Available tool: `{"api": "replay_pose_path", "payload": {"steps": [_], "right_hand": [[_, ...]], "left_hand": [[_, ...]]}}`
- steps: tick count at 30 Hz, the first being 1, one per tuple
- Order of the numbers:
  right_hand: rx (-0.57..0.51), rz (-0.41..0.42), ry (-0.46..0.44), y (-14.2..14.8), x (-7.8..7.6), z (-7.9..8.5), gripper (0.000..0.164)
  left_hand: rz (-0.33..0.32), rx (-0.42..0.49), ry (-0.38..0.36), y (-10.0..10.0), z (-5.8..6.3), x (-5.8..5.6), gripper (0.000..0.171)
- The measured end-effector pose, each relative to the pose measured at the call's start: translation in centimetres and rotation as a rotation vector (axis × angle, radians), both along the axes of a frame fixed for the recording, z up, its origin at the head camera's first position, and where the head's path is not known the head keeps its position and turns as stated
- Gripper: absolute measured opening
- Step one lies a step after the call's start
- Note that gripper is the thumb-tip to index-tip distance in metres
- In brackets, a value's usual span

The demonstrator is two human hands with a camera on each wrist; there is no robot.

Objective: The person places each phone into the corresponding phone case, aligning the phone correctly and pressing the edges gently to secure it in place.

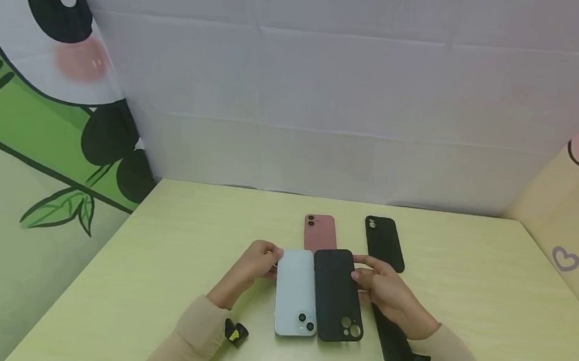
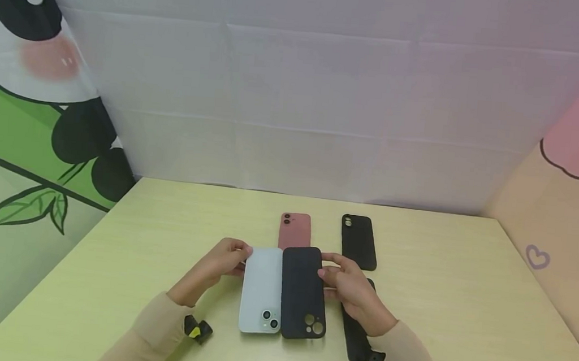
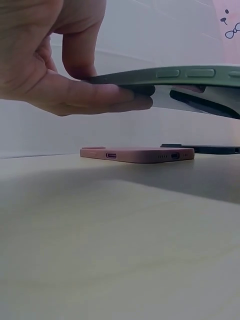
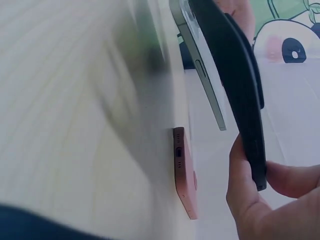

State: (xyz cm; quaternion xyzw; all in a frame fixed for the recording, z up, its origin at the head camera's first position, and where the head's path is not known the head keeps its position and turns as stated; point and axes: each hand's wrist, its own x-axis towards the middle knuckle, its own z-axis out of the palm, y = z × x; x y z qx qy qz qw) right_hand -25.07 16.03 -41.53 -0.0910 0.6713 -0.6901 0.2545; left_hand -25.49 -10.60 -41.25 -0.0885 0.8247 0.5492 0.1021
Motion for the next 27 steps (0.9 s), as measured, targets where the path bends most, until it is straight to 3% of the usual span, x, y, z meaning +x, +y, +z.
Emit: {"api": "replay_pose_path", "payload": {"steps": [11,21,27], "right_hand": [[-0.055,-0.019,-0.007,-0.6,-0.2,0.2,0.049],[-0.03,-0.06,0.007,-1.2,-0.3,0.2,0.046],[0.013,-0.07,0.06,-1.2,-0.5,0.1,0.043]], "left_hand": [[0.016,0.071,0.032,0.5,0.5,-0.4,0.023],[0.007,0.101,0.049,1.2,0.7,-0.7,0.024],[-0.004,0.121,0.059,1.4,0.8,-0.7,0.025]]}}
